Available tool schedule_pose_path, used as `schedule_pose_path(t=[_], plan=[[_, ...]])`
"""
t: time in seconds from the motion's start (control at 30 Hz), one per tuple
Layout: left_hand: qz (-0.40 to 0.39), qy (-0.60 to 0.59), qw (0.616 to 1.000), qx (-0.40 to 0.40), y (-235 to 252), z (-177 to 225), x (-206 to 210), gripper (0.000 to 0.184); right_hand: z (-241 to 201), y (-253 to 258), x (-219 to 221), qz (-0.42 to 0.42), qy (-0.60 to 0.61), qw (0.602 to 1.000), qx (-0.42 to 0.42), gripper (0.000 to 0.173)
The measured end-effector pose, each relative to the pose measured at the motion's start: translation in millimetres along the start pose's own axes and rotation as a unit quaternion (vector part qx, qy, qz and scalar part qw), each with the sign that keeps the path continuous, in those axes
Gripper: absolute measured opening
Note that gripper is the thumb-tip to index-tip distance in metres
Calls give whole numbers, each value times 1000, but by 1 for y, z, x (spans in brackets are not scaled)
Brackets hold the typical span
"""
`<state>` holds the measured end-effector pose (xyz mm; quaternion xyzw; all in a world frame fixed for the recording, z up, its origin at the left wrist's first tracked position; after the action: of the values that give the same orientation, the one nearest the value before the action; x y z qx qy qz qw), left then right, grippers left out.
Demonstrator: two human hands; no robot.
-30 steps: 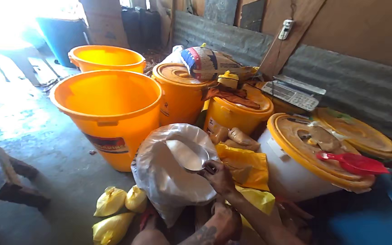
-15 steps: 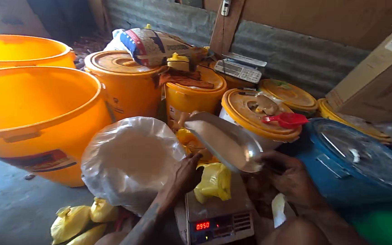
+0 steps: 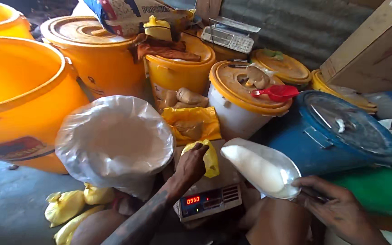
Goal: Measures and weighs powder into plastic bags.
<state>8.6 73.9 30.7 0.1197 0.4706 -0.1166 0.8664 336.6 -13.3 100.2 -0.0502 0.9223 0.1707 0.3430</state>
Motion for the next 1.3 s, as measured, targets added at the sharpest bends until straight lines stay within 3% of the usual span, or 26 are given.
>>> schedule_pose_path(t=[0.17,0.33,0.47,0.63,0.83,1.07,1.3], plan=[[-23,-23,998,50,-1,-3,-14,65,-5,21,23,-55,-213,975,5,33],[-69,-23,996,54,-5,-7,-21,79,-23,54,70,-120,-277,953,-26,31],[-80,-17,996,40,-7,-10,-26,78,-28,66,84,-166,-325,931,9,31],[-83,-8,996,18,-5,-12,-25,64,-13,53,77,-118,-280,953,-6,34],[-44,-40,998,33,-1,-8,-29,37,12,21,74,-72,-184,979,40,36],[11,-53,996,66,3,-3,-25,48,26,-4,62,6,-57,998,23,36],[128,-67,986,78,1,-5,-34,52,24,-13,52,8,-18,999,26,35]])
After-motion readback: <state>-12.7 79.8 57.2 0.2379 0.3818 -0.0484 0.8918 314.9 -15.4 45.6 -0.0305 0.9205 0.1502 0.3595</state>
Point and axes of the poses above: each hand's wrist, its own y-axis towards the middle knuckle, its own x-axis out of the palm, z = x × y, the point moved 6 cm from there along y, towards the middle knuckle, and after that the axes turned 4 degrees about x, right-handed, at the moved point
